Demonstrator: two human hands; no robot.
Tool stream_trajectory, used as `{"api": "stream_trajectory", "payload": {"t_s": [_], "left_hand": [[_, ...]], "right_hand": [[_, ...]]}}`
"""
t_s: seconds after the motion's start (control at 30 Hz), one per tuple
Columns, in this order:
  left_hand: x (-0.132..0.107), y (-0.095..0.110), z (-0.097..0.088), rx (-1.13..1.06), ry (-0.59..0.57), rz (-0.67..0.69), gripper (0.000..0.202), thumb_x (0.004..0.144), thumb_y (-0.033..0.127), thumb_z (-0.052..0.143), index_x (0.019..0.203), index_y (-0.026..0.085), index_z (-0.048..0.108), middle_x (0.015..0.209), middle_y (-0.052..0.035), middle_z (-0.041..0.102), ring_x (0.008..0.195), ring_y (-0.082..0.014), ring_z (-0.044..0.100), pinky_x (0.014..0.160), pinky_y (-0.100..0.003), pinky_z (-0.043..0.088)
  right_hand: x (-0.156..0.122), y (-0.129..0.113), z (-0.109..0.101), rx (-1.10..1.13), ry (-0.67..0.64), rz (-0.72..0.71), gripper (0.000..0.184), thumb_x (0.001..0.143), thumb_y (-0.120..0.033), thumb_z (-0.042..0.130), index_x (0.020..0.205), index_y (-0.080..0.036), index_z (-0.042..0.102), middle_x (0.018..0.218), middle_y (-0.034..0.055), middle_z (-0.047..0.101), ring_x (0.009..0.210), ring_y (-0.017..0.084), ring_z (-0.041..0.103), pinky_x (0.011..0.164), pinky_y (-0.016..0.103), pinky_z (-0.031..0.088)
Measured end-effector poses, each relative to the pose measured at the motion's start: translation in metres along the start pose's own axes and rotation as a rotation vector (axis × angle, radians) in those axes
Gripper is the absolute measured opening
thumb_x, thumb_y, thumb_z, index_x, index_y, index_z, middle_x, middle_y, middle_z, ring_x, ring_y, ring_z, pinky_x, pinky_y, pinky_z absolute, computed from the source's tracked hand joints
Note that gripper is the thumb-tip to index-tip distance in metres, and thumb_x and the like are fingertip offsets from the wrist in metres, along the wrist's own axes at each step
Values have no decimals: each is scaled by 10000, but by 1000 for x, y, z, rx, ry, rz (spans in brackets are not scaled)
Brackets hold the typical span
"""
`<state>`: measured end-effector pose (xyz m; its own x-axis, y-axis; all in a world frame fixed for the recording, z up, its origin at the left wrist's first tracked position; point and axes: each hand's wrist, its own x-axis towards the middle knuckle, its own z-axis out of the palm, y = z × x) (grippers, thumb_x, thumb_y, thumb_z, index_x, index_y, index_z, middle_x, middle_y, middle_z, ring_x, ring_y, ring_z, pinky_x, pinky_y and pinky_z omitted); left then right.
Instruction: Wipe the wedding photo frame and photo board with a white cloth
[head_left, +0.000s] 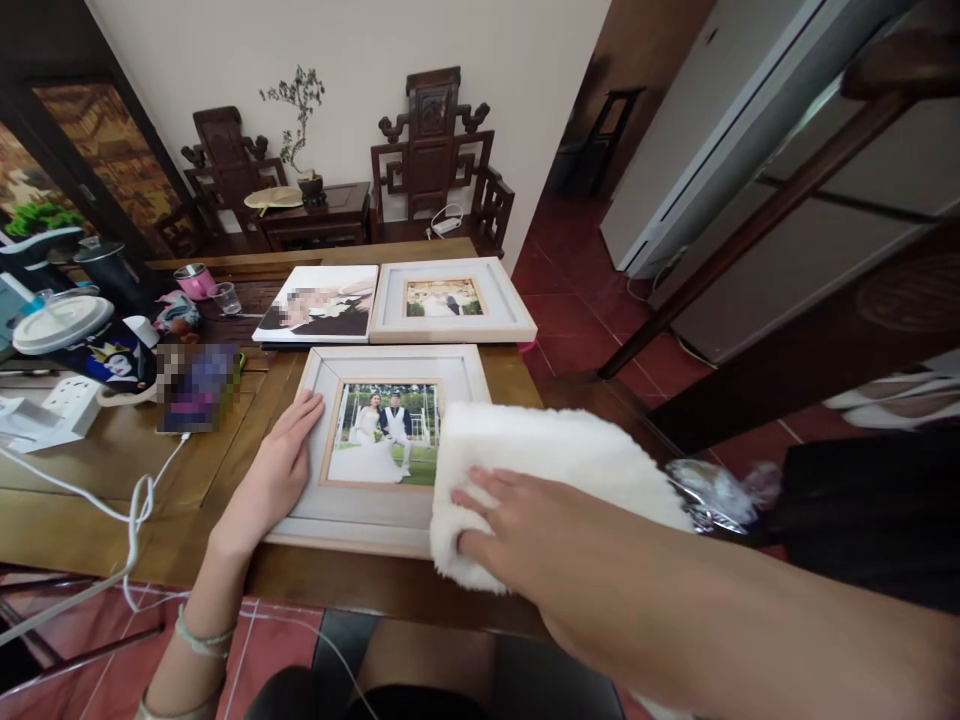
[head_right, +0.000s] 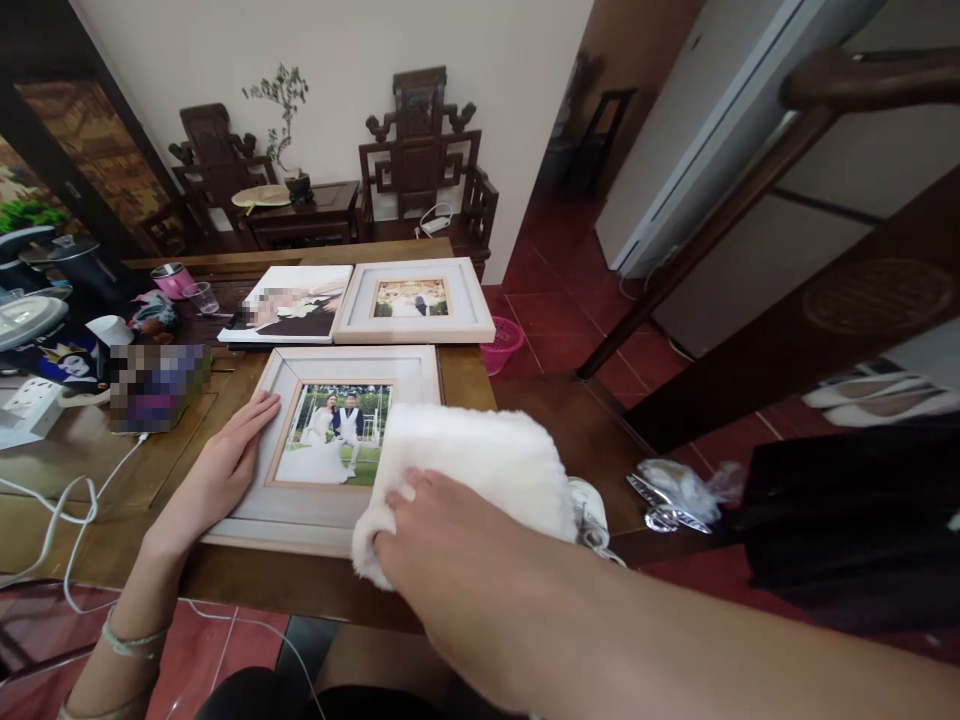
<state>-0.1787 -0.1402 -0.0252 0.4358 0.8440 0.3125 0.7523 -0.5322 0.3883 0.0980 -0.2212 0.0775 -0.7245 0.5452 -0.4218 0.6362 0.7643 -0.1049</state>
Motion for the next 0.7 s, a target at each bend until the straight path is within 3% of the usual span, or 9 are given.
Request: {"api": "stream_trajectory", "payload": {"t_s": [0.1, 0.17, 0.23, 0.3, 0.37, 0.43, 0.5, 0.6, 0.7], "left_hand": [[0, 0, 0, -5, -8, -5, 466, 972, 212, 313, 1384, 87, 492, 1477, -148, 460, 1435, -238, 325, 1192, -473, 272], [-1, 0, 0, -13, -6, -5, 459, 987, 257, 332, 1379, 85, 498, 1477, -149, 459, 1436, -241, 322, 1192, -471, 274], [-1, -1, 0, -19, -7, -1, 460, 993, 285, 346, 1379, 84, 497, 1480, -150, 455, 1439, -243, 315, 1193, -469, 271], [-1, -1, 0, -21, -11, 3, 462, 995, 295, 350, 1379, 82, 497, 1482, -151, 452, 1441, -243, 311, 1194, -467, 269], [-1, -2, 0, -23, -9, 1, 462, 996, 299, 354, 1374, 77, 501, 1479, -153, 456, 1440, -242, 313, 1195, -463, 269], [-1, -3, 1, -29, 2, 3, 461, 997, 299, 354, 1368, 70, 505, 1475, -155, 460, 1438, -242, 318, 1193, -464, 274], [-1, -3, 1, -31, 7, 3, 456, 997, 295, 353, 1369, 77, 505, 1475, -152, 461, 1436, -243, 322, 1190, -472, 280], [-1, -4, 2, -22, 7, 1, 453, 996, 288, 356, 1370, 79, 502, 1473, -152, 464, 1435, -244, 323, 1186, -481, 285], [-1, -5, 3, -13, 18, 5, 454, 994, 282, 354, 1365, 67, 505, 1463, -158, 475, 1432, -241, 331, 1185, -477, 288]], "right_hand": [[0, -3, -3, 151, 3, 0, 346, 747, -25, 553, 1034, -163, 687, 1031, 136, 710, 1005, 296, 651, 860, 401, 502], [10, 8, 0, 179, 68, 50, 417, 755, 5, 489, 1077, -184, 674, 1067, 130, 706, 1032, 304, 650, 824, 406, 520], [24, 28, 4, 124, 166, 107, 537, 728, 51, 468, 1184, -178, 635, 1209, 148, 664, 1171, 327, 592, 912, 458, 502], [40, 53, 7, 18, 267, 160, 670, 690, 109, 440, 1290, -158, 574, 1416, 168, 523, 1355, 354, 420, 1046, 547, 404], [53, 78, 5, -102, 367, 215, 747, 673, 145, 408, 1353, -141, 524, 1544, 166, 347, 1429, 392, 261, 1081, 630, 326], [65, 98, 2, -202, 449, 279, 754, 702, 151, 375, 1391, -133, 486, 1586, 154, 241, 1433, 433, 211, 1045, 682, 336], [74, 107, 0, -269, 435, 297, 732, 738, 142, 370, 1412, -129, 464, 1591, 148, 214, 1419, 453, 231, 1022, 683, 362], [80, 95, 4, -315, 279, 228, 706, 751, 108, 464, 1415, -133, 468, 1587, 148, 227, 1399, 470, 266, 1037, 657, 364], [72, 58, 10, -255, 182, 187, 741, 706, 47, 611, 1408, -157, 490, 1578, 155, 249, 1381, 499, 282, 1046, 662, 351]]}}
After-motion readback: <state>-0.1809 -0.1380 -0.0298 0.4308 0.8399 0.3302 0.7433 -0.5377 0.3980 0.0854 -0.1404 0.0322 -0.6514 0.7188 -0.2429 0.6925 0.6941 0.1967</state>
